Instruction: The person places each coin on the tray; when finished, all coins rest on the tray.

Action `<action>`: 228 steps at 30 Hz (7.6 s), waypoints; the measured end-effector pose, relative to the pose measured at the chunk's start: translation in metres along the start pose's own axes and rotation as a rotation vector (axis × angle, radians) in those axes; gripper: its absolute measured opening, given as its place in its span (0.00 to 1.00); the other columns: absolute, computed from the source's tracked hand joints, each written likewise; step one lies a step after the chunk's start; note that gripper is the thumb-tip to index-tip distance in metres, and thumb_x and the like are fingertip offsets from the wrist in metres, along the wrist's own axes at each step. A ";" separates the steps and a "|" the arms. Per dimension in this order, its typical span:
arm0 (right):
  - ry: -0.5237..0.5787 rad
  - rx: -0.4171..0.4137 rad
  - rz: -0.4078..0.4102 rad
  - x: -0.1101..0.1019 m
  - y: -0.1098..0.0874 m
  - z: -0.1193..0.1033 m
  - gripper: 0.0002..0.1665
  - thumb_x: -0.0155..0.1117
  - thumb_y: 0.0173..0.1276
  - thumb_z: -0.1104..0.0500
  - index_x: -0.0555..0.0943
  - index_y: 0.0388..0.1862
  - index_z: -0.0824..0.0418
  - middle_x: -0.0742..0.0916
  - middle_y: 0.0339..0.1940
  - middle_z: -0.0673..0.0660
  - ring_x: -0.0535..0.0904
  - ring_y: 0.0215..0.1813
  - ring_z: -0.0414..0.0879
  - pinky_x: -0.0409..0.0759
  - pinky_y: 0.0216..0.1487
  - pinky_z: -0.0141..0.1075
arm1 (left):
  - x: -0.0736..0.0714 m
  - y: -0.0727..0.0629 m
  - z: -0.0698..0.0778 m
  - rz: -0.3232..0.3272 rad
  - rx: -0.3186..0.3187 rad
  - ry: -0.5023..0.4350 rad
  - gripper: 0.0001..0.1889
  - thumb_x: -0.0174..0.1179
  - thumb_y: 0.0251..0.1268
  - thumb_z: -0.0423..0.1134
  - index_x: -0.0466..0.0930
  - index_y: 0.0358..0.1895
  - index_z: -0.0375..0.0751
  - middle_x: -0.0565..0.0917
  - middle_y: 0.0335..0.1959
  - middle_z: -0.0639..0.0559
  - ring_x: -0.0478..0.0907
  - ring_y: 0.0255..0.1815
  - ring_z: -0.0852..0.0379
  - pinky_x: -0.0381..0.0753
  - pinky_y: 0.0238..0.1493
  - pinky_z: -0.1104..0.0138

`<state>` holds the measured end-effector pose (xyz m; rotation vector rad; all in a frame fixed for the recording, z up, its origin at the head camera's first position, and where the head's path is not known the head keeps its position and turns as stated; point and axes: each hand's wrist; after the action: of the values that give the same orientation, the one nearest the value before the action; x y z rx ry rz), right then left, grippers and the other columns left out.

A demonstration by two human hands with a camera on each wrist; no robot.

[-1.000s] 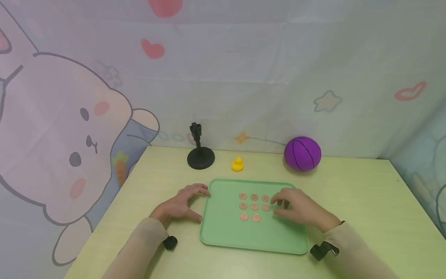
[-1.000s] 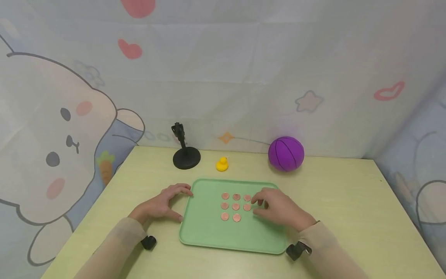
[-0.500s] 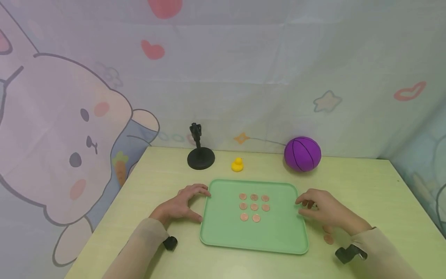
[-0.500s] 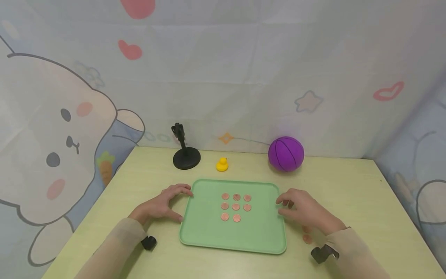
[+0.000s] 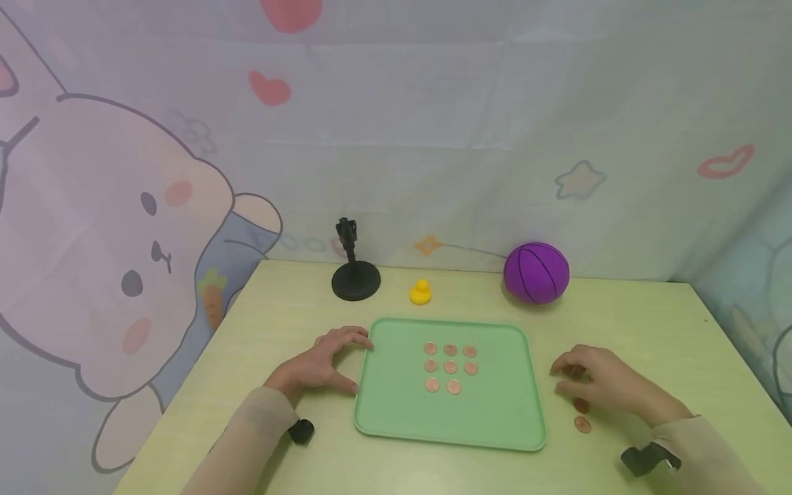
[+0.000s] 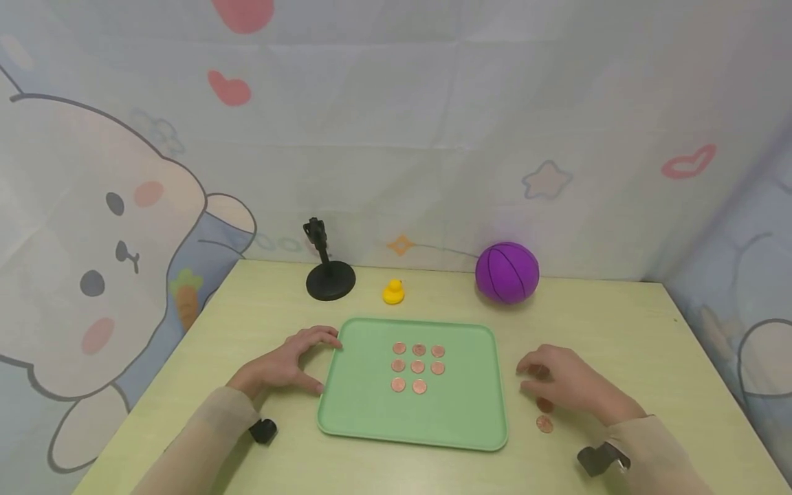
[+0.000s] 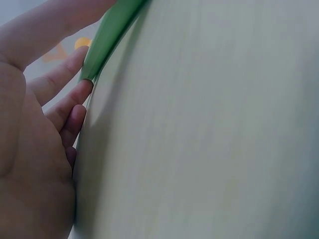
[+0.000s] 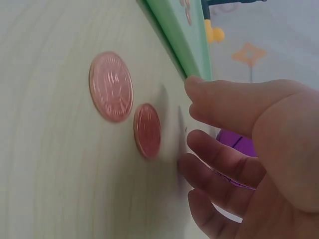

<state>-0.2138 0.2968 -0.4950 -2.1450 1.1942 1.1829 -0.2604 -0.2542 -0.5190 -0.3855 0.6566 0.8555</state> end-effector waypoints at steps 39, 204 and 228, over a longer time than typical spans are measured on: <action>0.155 -0.164 -0.077 -0.009 -0.024 0.026 0.13 0.79 0.64 0.62 0.89 0.45 0.47 0.86 0.42 0.47 0.75 0.40 0.40 0.74 0.39 0.32 | -0.001 0.000 0.001 -0.001 0.004 -0.011 0.38 0.84 0.46 0.49 0.79 0.65 0.55 0.67 0.77 0.47 0.56 0.80 0.39 0.41 0.77 0.35; 0.098 -0.139 -0.018 0.068 0.071 -0.072 0.12 0.80 0.62 0.62 0.90 0.44 0.53 0.85 0.35 0.43 0.77 0.34 0.38 0.78 0.37 0.32 | 0.000 -0.001 0.003 -0.002 -0.037 -0.030 0.38 0.83 0.46 0.49 0.79 0.65 0.58 0.66 0.78 0.50 0.55 0.80 0.41 0.43 0.77 0.36; 0.120 -0.118 -0.032 0.067 0.073 -0.072 0.08 0.76 0.69 0.54 0.90 0.45 0.52 0.85 0.36 0.42 0.76 0.34 0.36 0.78 0.37 0.32 | 0.000 -0.001 0.002 0.005 -0.039 -0.040 0.38 0.84 0.45 0.48 0.79 0.64 0.57 0.66 0.78 0.50 0.54 0.81 0.40 0.41 0.77 0.35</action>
<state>-0.2221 0.1750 -0.5072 -2.3432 1.1605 1.1512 -0.2584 -0.2536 -0.5173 -0.4008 0.6050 0.8800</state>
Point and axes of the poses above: each hand's wrist, its own y-axis towards the middle knuckle, its own x-axis out of the palm, z = x × y
